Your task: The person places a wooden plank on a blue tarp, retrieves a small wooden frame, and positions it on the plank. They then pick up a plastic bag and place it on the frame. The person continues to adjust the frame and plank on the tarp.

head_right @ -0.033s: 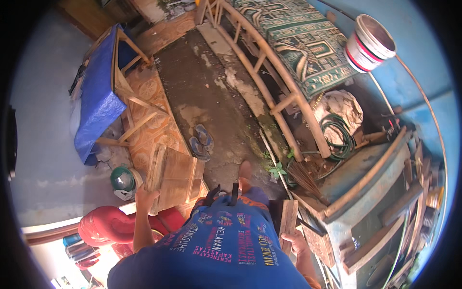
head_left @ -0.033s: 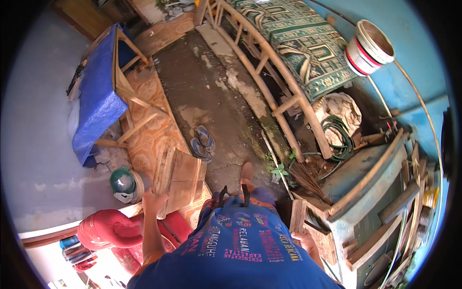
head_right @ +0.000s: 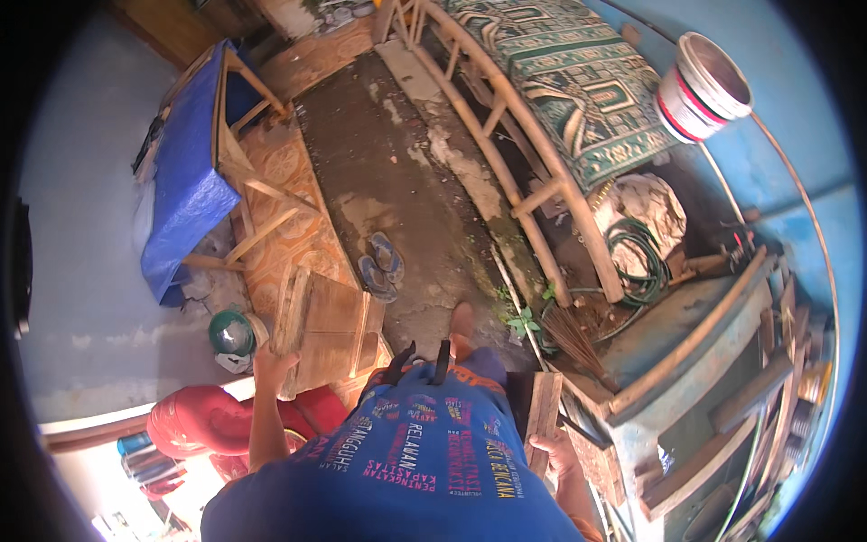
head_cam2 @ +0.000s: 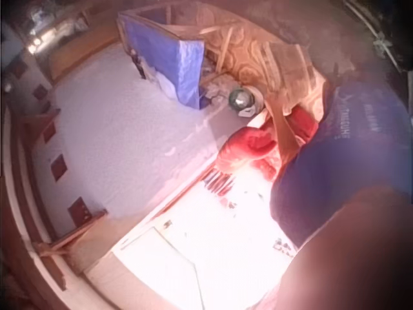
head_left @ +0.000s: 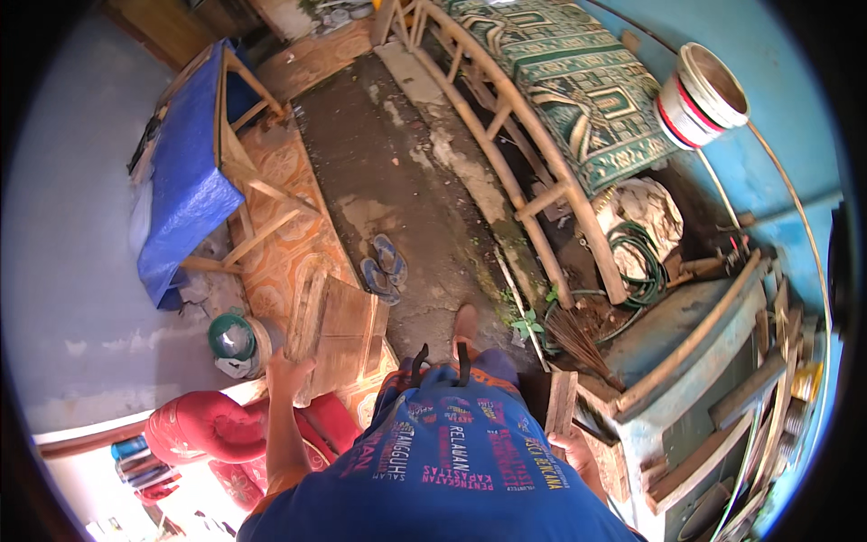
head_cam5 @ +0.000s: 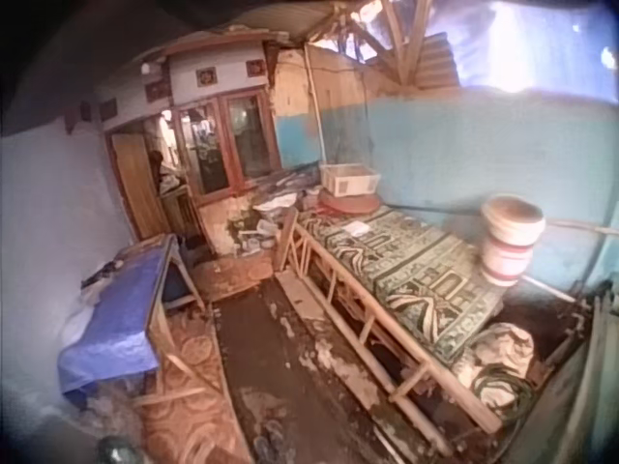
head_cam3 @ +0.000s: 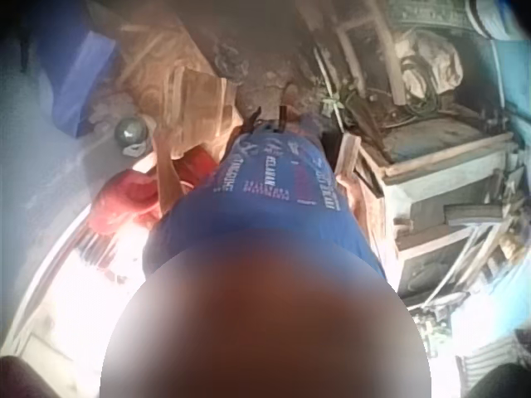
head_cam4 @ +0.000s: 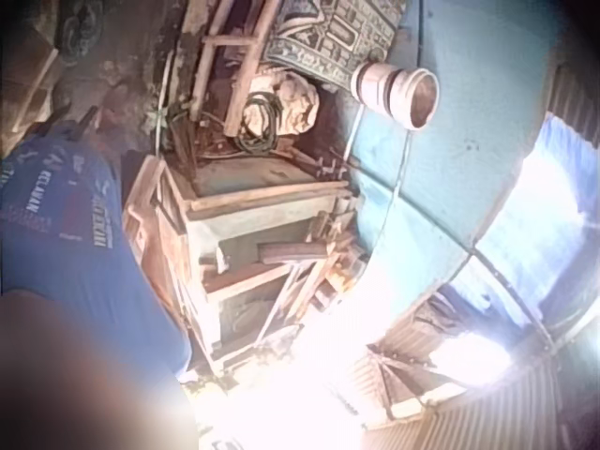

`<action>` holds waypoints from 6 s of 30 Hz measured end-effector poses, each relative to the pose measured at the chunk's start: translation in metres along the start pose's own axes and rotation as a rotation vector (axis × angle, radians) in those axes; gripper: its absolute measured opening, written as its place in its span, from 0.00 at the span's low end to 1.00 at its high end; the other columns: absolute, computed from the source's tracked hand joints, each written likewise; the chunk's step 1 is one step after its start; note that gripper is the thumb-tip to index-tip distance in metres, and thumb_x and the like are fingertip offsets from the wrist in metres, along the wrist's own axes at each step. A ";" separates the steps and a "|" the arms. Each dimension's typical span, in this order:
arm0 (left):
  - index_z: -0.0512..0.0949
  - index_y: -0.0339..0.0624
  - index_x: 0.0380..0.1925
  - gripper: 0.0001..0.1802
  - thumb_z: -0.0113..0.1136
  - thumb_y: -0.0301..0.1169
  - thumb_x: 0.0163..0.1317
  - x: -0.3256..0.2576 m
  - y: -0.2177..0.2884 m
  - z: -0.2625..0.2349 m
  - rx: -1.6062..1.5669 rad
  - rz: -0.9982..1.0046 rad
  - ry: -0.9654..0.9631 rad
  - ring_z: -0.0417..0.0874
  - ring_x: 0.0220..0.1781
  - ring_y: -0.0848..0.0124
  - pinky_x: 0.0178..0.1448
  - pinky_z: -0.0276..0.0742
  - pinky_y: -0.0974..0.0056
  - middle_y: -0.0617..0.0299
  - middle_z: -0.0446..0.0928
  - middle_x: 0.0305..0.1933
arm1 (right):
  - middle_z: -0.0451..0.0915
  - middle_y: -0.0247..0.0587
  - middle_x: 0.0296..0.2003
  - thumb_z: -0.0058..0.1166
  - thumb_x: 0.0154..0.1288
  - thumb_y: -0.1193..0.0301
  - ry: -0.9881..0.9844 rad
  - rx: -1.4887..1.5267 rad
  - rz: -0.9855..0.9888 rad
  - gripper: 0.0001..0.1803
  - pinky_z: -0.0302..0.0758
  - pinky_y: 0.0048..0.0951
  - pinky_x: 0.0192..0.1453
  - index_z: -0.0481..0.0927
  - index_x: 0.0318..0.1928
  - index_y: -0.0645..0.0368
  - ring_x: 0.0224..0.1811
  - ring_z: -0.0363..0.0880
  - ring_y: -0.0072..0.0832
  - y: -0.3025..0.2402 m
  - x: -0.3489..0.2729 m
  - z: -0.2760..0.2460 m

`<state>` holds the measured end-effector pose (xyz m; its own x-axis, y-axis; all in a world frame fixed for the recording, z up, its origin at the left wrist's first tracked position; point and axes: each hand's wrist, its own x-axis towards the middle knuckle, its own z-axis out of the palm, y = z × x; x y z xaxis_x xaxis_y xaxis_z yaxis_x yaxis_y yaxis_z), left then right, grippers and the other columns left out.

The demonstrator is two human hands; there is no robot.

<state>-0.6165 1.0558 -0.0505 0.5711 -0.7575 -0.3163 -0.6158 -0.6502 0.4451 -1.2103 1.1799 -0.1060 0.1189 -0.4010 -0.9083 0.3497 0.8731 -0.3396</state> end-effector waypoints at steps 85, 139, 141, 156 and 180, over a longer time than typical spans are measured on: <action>0.64 0.46 0.67 0.38 0.67 0.48 0.62 0.635 0.463 -0.013 -1.271 -0.284 -0.561 0.73 0.63 0.58 0.62 0.72 0.50 0.51 0.68 0.66 | 0.84 0.57 0.34 0.67 0.44 0.37 -0.301 -1.430 -0.703 0.44 0.76 0.41 0.45 0.83 0.44 0.69 0.39 0.84 0.47 -0.719 0.363 0.748; 0.69 0.41 0.64 0.34 0.61 0.50 0.63 0.595 0.072 -0.255 -1.962 0.022 0.875 0.80 0.56 0.58 0.63 0.74 0.50 0.55 0.77 0.59 | 0.83 0.27 0.44 0.59 0.66 0.75 -1.051 -0.416 -0.047 0.16 0.86 0.32 0.35 0.75 0.52 0.45 0.43 0.85 0.26 -0.606 0.438 1.175; 0.71 0.41 0.62 0.34 0.64 0.48 0.60 0.585 0.062 -0.245 -1.898 -0.069 0.942 0.80 0.53 0.58 0.62 0.74 0.50 0.56 0.78 0.55 | 0.84 0.28 0.41 0.58 0.66 0.78 -1.039 -0.458 -0.055 0.17 0.85 0.28 0.27 0.75 0.52 0.45 0.35 0.86 0.25 -0.584 0.433 1.191; 0.73 0.43 0.58 0.32 0.68 0.43 0.54 0.597 0.036 -0.207 -1.927 -0.267 1.308 0.80 0.50 0.59 0.57 0.77 0.52 0.57 0.79 0.50 | 0.79 0.28 0.45 0.58 0.68 0.75 -1.046 -0.687 0.106 0.20 0.85 0.39 0.39 0.67 0.54 0.41 0.44 0.83 0.28 -0.538 0.473 1.260; 0.81 0.32 0.45 0.22 0.72 0.37 0.56 0.639 0.059 -0.258 -1.038 -1.001 1.149 0.83 0.33 0.72 0.40 0.79 0.65 0.59 0.84 0.38 | 0.84 0.41 0.35 0.58 0.70 0.60 -1.013 -1.350 0.443 0.13 0.84 0.34 0.37 0.79 0.40 0.58 0.36 0.86 0.31 -0.609 0.545 1.340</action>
<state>-0.1477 0.5489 -0.0108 0.7870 0.5416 -0.2955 0.4343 -0.1461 0.8888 -0.1134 0.0580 -0.0678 0.6517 0.3718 -0.6611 -0.7582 0.3420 -0.5551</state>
